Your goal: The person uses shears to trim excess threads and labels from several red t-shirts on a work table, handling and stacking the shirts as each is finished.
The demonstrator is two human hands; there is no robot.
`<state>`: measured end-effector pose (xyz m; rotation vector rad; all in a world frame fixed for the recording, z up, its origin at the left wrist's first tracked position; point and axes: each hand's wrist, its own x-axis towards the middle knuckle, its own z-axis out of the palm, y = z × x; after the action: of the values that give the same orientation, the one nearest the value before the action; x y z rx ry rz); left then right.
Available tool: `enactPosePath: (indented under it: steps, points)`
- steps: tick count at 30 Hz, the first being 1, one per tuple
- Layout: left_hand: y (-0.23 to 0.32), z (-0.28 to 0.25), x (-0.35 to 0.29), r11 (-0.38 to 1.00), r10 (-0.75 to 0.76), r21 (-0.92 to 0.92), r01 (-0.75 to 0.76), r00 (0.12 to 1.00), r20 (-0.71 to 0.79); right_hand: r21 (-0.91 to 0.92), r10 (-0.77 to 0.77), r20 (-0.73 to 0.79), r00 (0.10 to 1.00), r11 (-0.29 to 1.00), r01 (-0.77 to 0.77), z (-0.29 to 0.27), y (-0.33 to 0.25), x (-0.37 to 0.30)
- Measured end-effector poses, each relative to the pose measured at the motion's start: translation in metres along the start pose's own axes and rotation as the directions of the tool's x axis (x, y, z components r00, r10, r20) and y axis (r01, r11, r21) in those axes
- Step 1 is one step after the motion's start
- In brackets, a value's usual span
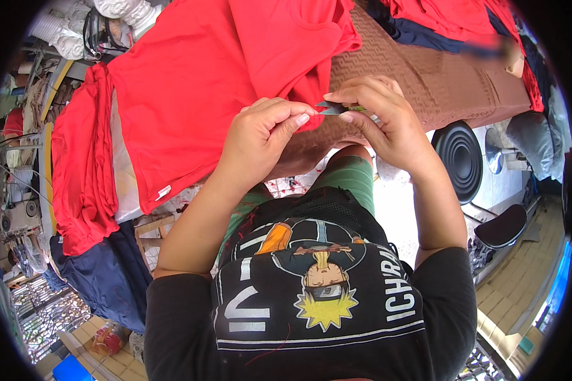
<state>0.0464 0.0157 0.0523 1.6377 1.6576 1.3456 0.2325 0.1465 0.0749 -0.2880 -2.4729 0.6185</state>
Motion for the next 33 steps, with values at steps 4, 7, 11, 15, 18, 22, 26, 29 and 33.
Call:
enactPosePath:
  steps: [4,7,11,15,18,22,26,29,33]
  points:
    - [0.004,-0.006,0.001,0.985,0.045,0.161,-0.061,0.994,0.1,-0.012,-0.038,0.05,0.998,0.999,0.038,-0.001,0.003,0.002]
    - [0.004,-0.007,0.001,0.979,0.074,0.183,-0.092,0.992,0.106,0.021,-0.04,0.061,0.997,0.999,0.039,-0.002,0.002,0.002]
    - [0.005,-0.007,0.0,0.978,0.077,0.185,-0.098,0.99,0.118,0.04,-0.032,0.08,0.996,0.999,0.029,-0.002,0.001,0.003]
    - [0.004,-0.007,0.0,0.975,0.089,0.193,-0.112,0.988,0.125,0.048,-0.053,0.078,0.996,0.998,0.049,-0.002,0.003,0.004]
    - [0.004,-0.007,0.0,0.973,0.084,0.203,-0.109,0.988,0.127,0.061,-0.083,0.08,0.993,0.995,0.078,-0.002,0.004,0.004]
    - [0.0,-0.005,-0.002,0.978,0.07,0.19,-0.092,0.991,0.117,0.066,-0.07,0.15,0.986,0.996,0.061,-0.005,0.001,0.006]
    - [0.0,-0.006,-0.002,0.97,0.092,0.21,-0.12,0.986,0.139,0.04,-0.062,0.18,0.982,0.998,0.056,-0.006,0.0,0.007]
    - [-0.002,-0.003,-0.002,0.966,0.109,0.218,-0.138,0.984,0.142,-0.033,-0.12,0.154,0.981,0.991,0.126,-0.007,0.001,0.008]
    - [-0.002,-0.002,-0.002,0.975,0.053,0.205,-0.082,0.989,0.141,-0.132,-0.138,0.161,0.977,0.978,0.16,-0.018,0.001,0.014]
